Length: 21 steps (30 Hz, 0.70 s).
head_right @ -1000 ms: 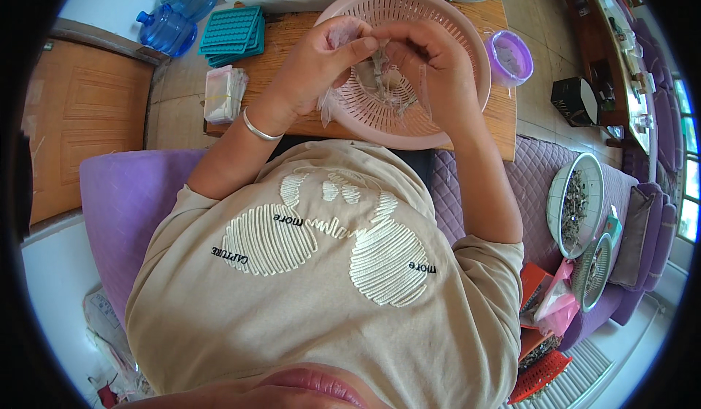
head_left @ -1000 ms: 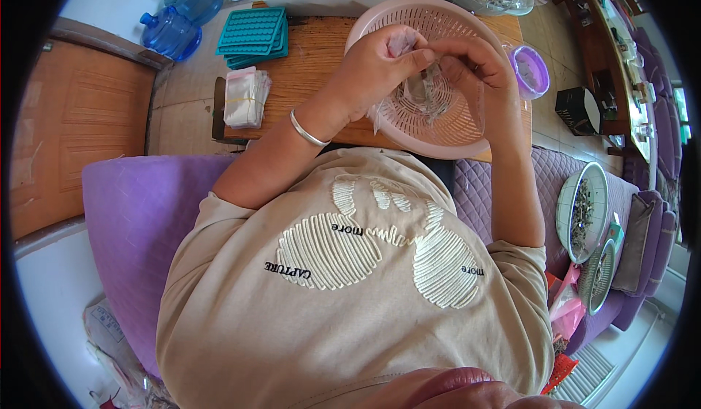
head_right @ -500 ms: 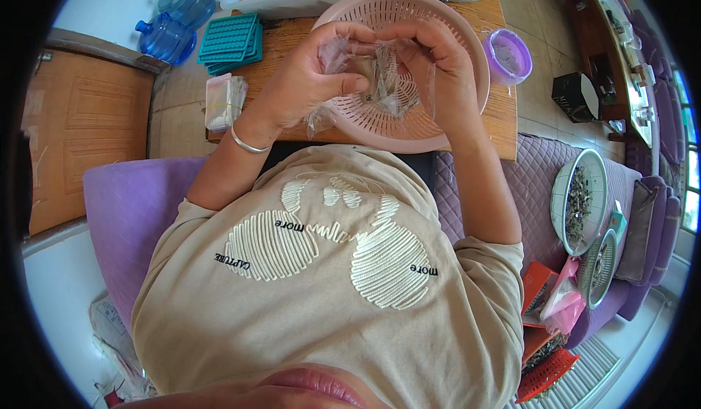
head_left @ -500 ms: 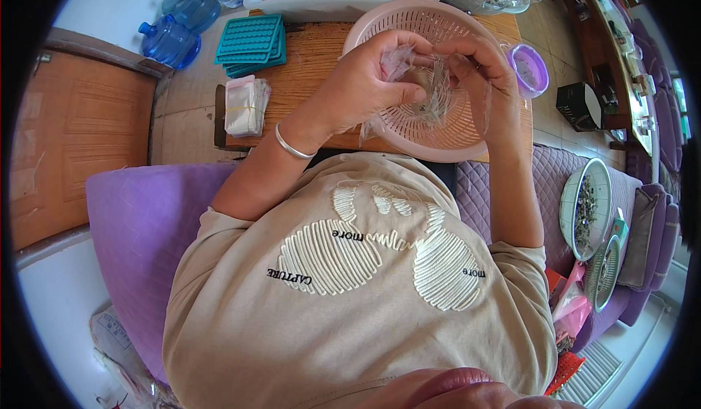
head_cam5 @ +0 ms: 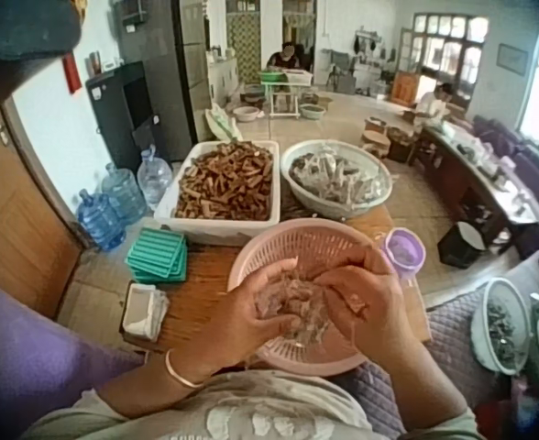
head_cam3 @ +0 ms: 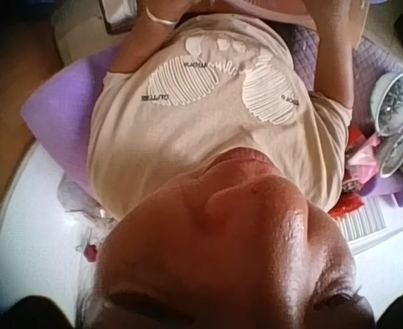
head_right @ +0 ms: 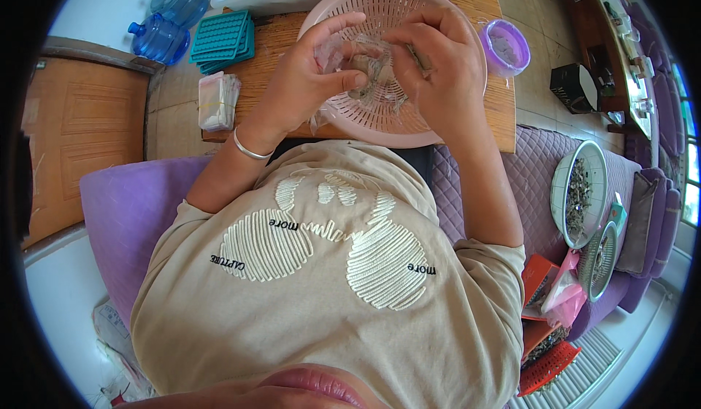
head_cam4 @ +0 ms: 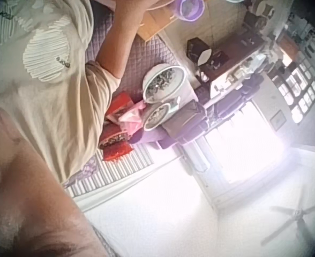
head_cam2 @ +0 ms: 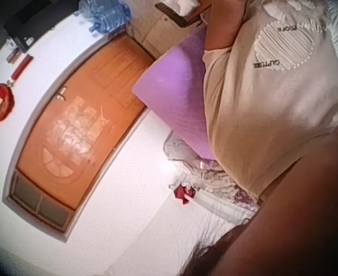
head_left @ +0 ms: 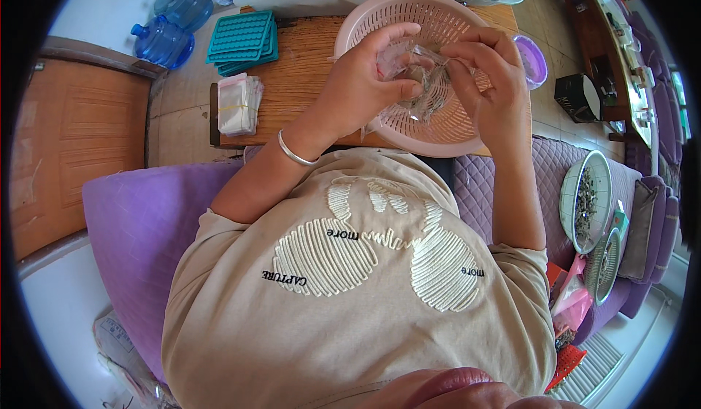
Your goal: The person places cylindrical products into small plastic bags by hand, then places the filled bags into a basket.
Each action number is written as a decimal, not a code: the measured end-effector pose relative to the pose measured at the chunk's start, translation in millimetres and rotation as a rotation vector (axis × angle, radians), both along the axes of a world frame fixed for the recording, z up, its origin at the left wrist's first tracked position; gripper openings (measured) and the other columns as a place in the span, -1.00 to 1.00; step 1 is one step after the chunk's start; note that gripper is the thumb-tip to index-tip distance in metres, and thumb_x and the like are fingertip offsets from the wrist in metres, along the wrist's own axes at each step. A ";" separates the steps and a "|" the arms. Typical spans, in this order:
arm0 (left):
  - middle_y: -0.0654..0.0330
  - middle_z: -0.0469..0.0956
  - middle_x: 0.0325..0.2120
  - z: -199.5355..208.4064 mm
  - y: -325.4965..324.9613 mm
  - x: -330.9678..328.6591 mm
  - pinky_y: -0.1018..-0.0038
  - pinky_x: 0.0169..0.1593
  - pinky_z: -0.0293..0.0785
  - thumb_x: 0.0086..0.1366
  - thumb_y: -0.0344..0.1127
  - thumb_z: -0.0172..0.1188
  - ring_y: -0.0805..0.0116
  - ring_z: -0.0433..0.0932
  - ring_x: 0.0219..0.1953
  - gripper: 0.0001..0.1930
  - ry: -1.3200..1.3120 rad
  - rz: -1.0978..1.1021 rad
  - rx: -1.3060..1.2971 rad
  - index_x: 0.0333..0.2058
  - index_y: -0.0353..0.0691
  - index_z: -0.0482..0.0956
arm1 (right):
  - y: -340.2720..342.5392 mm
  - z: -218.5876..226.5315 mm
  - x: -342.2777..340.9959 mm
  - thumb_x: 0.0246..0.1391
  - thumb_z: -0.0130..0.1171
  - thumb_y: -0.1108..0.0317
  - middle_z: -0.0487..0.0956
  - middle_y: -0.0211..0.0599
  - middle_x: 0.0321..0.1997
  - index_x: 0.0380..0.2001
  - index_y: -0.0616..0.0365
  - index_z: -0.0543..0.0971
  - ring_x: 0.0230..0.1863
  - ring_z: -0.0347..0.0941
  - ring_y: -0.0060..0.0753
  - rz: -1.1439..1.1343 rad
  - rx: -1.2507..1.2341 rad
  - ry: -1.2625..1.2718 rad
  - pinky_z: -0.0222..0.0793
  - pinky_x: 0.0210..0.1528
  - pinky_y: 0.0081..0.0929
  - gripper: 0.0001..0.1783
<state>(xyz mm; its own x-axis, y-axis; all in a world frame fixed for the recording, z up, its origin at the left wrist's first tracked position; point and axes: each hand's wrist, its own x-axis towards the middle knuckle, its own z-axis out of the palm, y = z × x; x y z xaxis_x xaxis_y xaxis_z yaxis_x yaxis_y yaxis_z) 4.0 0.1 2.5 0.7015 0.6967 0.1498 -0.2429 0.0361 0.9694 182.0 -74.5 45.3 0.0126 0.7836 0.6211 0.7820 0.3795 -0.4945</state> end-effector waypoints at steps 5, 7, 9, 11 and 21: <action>0.11 0.58 -0.21 1.1 0.0 -4.5 0.48 -0.19 0.55 0.03 -0.41 0.40 0.45 0.59 -0.24 -0.23 0.282 0.084 0.261 0.23 -0.05 0.27 | 3.2 3.3 -7.6 -0.20 0.28 0.55 0.52 -0.32 -0.27 -0.43 0.13 0.64 -0.24 0.47 -0.20 0.006 0.022 -0.185 0.40 -0.20 -0.33 -0.83; 0.17 0.57 -0.08 0.7 -2.3 -4.7 0.51 -0.05 0.52 0.06 -0.36 0.42 0.46 0.51 -0.11 -0.20 0.283 0.145 0.515 0.27 -0.18 0.22 | 5.3 0.0 -8.9 -0.19 0.29 0.51 0.52 -0.31 -0.28 -0.48 0.14 0.61 -0.25 0.47 -0.18 -0.011 0.017 -0.259 0.39 -0.17 -0.28 -0.89; 0.18 0.55 -0.03 10.6 -7.5 -7.7 0.51 -0.05 0.52 0.06 -0.37 0.41 0.46 0.52 -0.10 -0.19 0.392 0.090 0.502 0.28 -0.16 0.20 | 5.1 -1.4 -10.7 -0.19 0.28 0.51 0.52 -0.28 -0.30 -0.49 0.16 0.59 -0.25 0.46 -0.16 -0.016 -0.033 -0.268 0.39 -0.16 -0.27 -0.90; 0.19 0.53 0.02 11.1 -8.7 -10.4 0.52 -0.05 0.52 0.06 -0.39 0.40 0.45 0.53 -0.09 -0.18 0.501 0.027 0.488 0.29 -0.15 0.18 | 4.9 -4.2 -11.1 -0.18 0.27 0.51 0.52 -0.26 -0.32 -0.50 0.18 0.57 -0.26 0.46 -0.15 -0.026 -0.087 -0.274 0.39 -0.16 -0.26 -0.90; 0.08 0.55 -0.04 -3.8 -10.4 -7.2 0.69 -0.30 0.46 0.11 -0.43 0.37 0.57 0.52 -0.22 -0.28 -0.059 -0.062 -0.156 0.23 -0.23 0.24 | -7.7 -22.1 17.2 0.03 0.03 0.67 0.56 -0.21 -0.27 -0.36 0.25 0.50 -0.42 0.46 -0.49 -0.058 0.006 1.039 0.41 -0.35 -0.60 -0.87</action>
